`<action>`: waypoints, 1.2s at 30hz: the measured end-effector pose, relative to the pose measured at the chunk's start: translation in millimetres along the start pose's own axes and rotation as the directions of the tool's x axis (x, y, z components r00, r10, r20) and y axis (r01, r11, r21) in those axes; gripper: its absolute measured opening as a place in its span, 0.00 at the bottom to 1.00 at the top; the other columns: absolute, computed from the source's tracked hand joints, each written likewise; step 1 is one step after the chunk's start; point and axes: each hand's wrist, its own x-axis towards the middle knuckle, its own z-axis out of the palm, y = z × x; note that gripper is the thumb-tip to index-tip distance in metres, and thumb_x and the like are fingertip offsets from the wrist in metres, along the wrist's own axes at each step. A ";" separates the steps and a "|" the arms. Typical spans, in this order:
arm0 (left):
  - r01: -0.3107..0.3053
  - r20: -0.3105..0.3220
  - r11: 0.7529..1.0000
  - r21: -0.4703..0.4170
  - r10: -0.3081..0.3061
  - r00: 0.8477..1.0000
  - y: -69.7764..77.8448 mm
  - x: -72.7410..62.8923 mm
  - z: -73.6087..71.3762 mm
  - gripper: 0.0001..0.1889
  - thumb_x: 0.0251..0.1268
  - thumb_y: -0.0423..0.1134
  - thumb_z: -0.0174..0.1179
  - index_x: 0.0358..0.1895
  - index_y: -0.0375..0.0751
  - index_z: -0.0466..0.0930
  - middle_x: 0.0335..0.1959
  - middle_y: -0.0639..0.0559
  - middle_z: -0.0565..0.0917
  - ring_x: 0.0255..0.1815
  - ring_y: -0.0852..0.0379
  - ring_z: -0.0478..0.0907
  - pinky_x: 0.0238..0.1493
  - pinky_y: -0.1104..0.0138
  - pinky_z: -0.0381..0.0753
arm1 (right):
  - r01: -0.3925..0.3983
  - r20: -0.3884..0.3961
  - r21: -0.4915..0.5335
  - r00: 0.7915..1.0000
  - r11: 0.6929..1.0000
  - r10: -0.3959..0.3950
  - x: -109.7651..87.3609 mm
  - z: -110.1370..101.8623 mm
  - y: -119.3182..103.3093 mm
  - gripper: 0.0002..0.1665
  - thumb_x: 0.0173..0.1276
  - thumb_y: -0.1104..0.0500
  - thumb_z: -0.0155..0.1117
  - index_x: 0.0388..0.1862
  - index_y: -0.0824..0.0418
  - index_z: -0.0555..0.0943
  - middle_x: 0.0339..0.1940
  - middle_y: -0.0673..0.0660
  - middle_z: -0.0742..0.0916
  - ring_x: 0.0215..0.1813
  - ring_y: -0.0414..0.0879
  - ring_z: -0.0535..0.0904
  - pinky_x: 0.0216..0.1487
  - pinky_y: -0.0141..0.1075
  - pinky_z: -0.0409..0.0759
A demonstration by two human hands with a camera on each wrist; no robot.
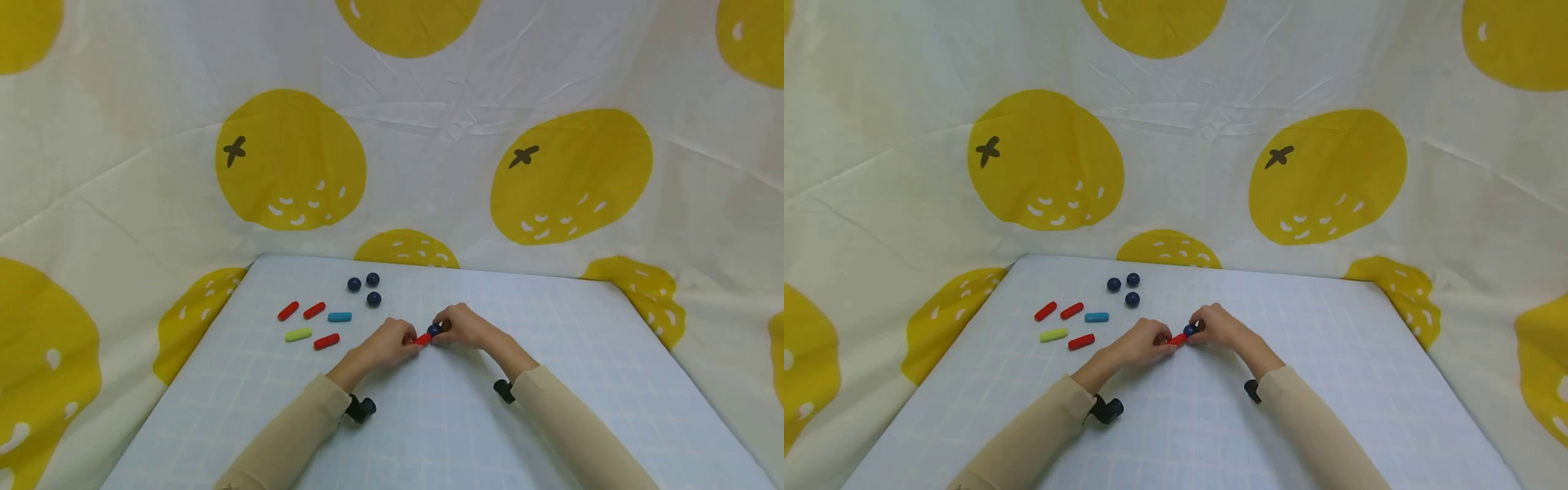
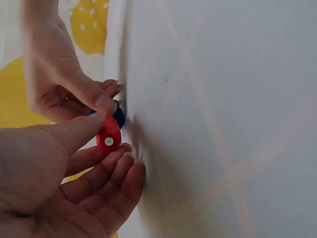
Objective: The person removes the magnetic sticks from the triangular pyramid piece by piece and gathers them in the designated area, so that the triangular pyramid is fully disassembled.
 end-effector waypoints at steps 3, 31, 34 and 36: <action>0.008 0.007 1.000 -0.016 -0.008 1.000 0.8 1.0 1.3 0.07 0.70 0.39 0.67 0.43 0.39 0.86 0.29 0.54 0.81 0.32 0.57 0.75 0.39 0.67 0.76 | 0.000 -0.004 0.004 1.000 1.000 0.000 -0.8 0.7 -1.2 0.15 0.63 0.61 0.77 0.47 0.65 0.88 0.33 0.51 0.88 0.32 0.40 0.80 0.38 0.33 0.80; 0.281 -0.148 0.958 0.057 -0.271 0.951 -35.9 -49.9 -24.6 0.08 0.68 0.37 0.68 0.41 0.39 0.78 0.28 0.50 0.77 0.31 0.54 0.75 0.36 0.64 0.78 | -0.079 -0.093 0.042 0.992 0.996 0.083 31.1 -8.8 -6.2 0.20 0.68 0.56 0.73 0.53 0.65 0.81 0.35 0.54 0.85 0.36 0.45 0.79 0.40 0.38 0.79; 0.286 -0.140 0.956 0.073 -0.274 0.952 -37.2 -52.2 -22.4 0.09 0.67 0.37 0.69 0.42 0.40 0.78 0.29 0.50 0.77 0.32 0.54 0.75 0.37 0.63 0.79 | -0.119 -0.143 0.111 0.981 0.987 0.135 53.3 -2.9 -9.6 0.20 0.69 0.55 0.73 0.54 0.65 0.80 0.36 0.56 0.86 0.34 0.46 0.81 0.39 0.37 0.81; 0.288 -0.132 0.954 0.081 -0.276 0.952 -37.6 -54.6 -22.0 0.10 0.67 0.38 0.69 0.43 0.40 0.78 0.29 0.50 0.77 0.32 0.54 0.75 0.38 0.63 0.80 | -0.149 -0.157 0.170 0.972 0.974 0.176 66.3 2.5 -8.9 0.21 0.69 0.54 0.72 0.54 0.65 0.80 0.36 0.56 0.86 0.32 0.45 0.82 0.39 0.37 0.81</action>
